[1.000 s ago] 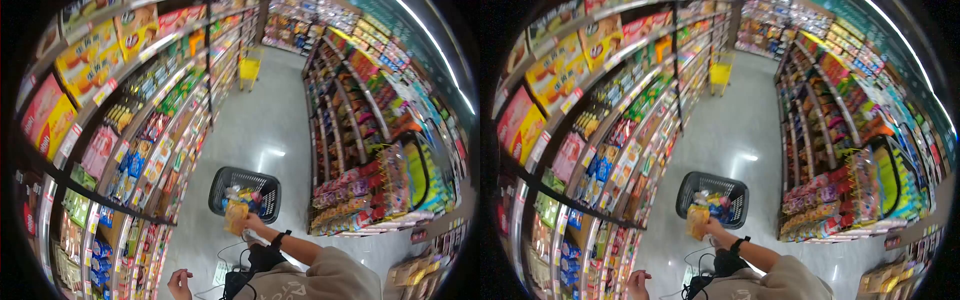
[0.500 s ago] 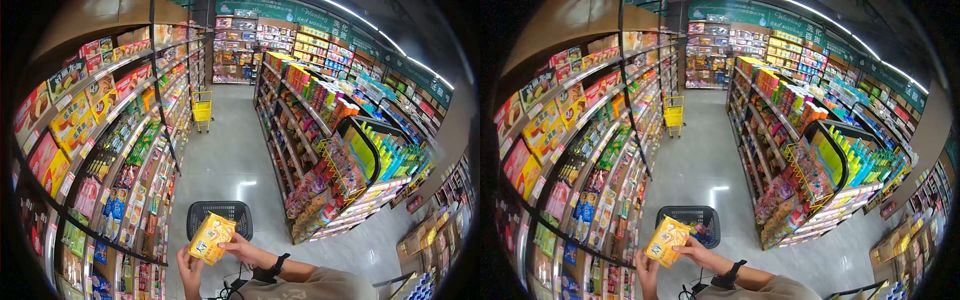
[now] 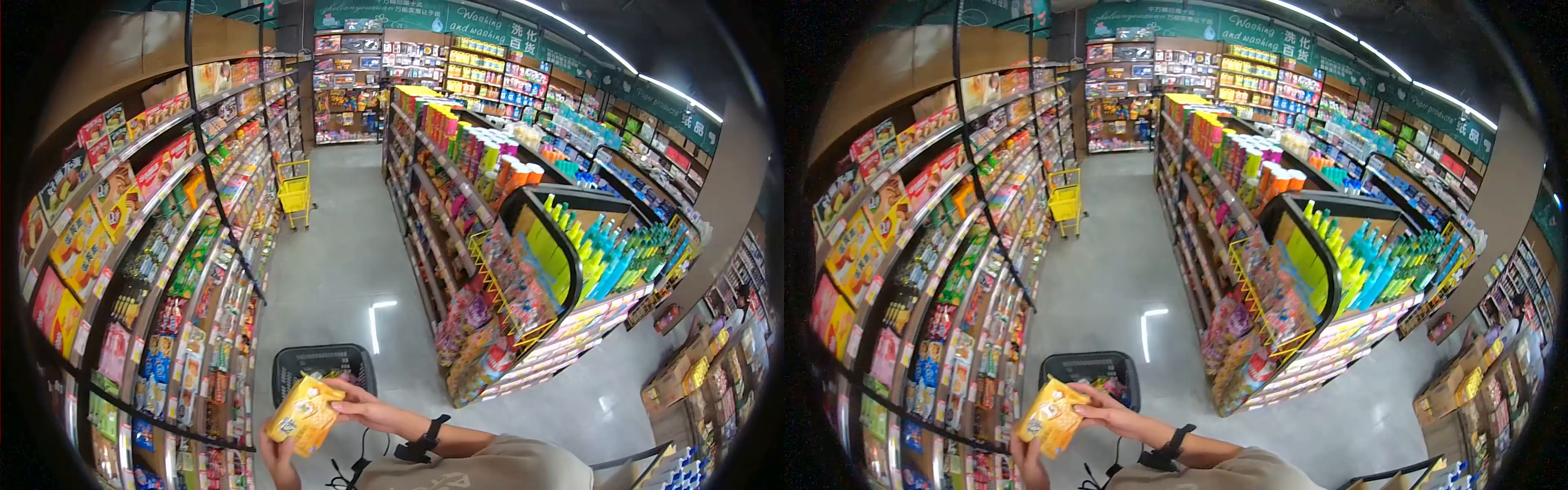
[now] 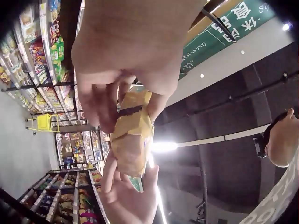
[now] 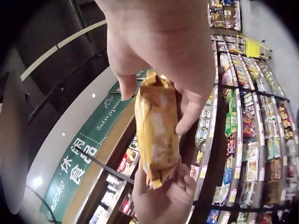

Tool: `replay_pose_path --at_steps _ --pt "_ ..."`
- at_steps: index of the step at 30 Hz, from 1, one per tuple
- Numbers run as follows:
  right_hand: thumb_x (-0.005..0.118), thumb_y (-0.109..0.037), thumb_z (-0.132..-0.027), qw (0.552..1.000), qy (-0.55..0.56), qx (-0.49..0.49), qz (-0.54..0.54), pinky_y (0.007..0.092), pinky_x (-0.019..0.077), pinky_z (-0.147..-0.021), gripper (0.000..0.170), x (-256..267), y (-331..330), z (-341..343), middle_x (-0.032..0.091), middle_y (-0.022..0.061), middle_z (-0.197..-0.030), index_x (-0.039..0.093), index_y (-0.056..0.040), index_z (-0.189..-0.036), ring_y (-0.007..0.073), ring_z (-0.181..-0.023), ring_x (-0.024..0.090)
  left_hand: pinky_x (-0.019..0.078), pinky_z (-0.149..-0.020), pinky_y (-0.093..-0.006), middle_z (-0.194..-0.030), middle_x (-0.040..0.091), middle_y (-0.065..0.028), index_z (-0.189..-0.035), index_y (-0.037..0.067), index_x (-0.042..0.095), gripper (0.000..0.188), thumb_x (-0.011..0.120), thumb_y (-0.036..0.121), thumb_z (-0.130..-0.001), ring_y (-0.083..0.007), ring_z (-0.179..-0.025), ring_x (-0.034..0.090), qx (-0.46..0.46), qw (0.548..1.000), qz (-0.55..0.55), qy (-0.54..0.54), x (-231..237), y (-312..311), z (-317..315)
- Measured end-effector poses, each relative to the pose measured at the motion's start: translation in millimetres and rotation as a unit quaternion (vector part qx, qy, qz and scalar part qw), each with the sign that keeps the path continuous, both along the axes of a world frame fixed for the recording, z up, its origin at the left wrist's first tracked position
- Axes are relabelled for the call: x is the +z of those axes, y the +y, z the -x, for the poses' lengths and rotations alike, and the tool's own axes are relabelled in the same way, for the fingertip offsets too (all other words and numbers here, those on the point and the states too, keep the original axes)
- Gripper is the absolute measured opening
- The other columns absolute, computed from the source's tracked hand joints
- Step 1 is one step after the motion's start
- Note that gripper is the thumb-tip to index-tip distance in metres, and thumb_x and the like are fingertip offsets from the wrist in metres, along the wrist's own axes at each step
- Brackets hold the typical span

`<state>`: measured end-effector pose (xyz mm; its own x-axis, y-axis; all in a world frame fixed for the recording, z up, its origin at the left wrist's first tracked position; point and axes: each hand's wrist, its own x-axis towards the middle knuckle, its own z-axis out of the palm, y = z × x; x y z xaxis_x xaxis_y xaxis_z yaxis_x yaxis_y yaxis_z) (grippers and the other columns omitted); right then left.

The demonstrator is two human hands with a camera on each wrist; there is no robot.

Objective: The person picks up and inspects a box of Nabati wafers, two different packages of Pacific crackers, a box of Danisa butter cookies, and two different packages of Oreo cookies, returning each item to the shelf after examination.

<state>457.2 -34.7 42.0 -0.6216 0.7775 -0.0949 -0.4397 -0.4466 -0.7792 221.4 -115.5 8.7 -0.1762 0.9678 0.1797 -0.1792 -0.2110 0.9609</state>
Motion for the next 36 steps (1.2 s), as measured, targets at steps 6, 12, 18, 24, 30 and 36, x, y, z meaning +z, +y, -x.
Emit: replay_pose_path --at_steps 6,12,18,24,30,36 --pt "0.060 -0.028 -0.103 0.998 -0.037 0.049 -0.013 0.0330 0.0516 -0.102 0.056 -14.2 30.8 -57.0 0.056 0.0059 -0.137 0.040 -0.0089 -0.152 0.0160 -0.126 0.055 0.0454 -0.103 -0.0385 -0.130 0.060 -0.0162 -0.132 -0.005 0.056 0.035 0.058 0.006 -0.099 -0.0273 -0.121 0.056 0.040 0.969 -0.042 0.242 2.9 7.3 -31.6" --pt "0.057 -0.031 -0.105 0.996 -0.064 0.038 -0.045 0.0332 0.0563 -0.095 0.046 -35.2 48.4 -109.8 0.062 0.0060 -0.125 0.048 -0.0087 -0.145 0.0152 -0.116 0.061 0.0460 -0.103 -0.0373 -0.132 0.059 -0.0162 -0.138 -0.005 0.052 0.043 0.058 0.014 -0.099 -0.0245 -0.122 0.056 0.078 0.957 0.045 0.277 -2.1 22.6 -83.8" --pt "0.056 -0.030 -0.105 0.998 -0.068 0.016 0.005 0.0354 0.0588 -0.091 0.029 -66.7 63.2 -151.1 0.063 0.0039 -0.116 0.057 -0.0096 -0.125 0.0145 -0.111 0.063 0.0496 -0.097 -0.0327 -0.121 0.061 -0.0126 -0.134 -0.004 0.052 0.038 0.051 0.014 -0.100 -0.0194 -0.113 0.061 0.068 0.995 0.057 -0.048 7.5 58.2 -157.8" --pt "0.061 -0.031 -0.103 0.995 -0.080 0.049 0.016 0.0281 0.0576 -0.083 0.023 -107.3 86.8 -141.3 0.061 -0.0012 -0.107 0.061 -0.0107 -0.113 0.0096 -0.101 0.061 0.0466 -0.100 -0.0343 -0.130 0.062 -0.0143 -0.138 -0.003 0.056 0.042 0.055 0.024 -0.105 -0.0229 -0.119 0.056 0.049 0.988 0.122 0.075 -0.7 52.5 -129.6" --pt "0.060 -0.031 -0.103 0.996 -0.023 0.053 0.065 0.0274 0.0572 -0.084 0.022 -101.8 106.5 -103.3 0.061 -0.0015 -0.106 0.061 -0.0107 -0.111 0.0089 -0.100 0.061 0.0469 -0.087 -0.0316 -0.117 0.062 -0.0103 -0.140 -0.003 0.054 0.046 0.058 0.026 -0.104 -0.0198 -0.101 0.056 0.098 0.970 0.199 0.103 -8.6 91.2 -82.2" --pt "0.062 -0.023 -0.103 0.992 -0.112 0.060 0.008 0.0207 0.0482 -0.074 0.014 -71.2 159.1 -72.8 0.061 -0.0053 -0.100 0.061 -0.0093 -0.106 0.0023 -0.092 0.057 0.0474 -0.091 -0.0324 -0.115 0.062 -0.0093 -0.121 0.001 0.061 0.025 0.058 0.019 -0.104 -0.0191 -0.106 0.057 0.186 0.973 0.139 -0.003 -28.4 152.9 -45.7"
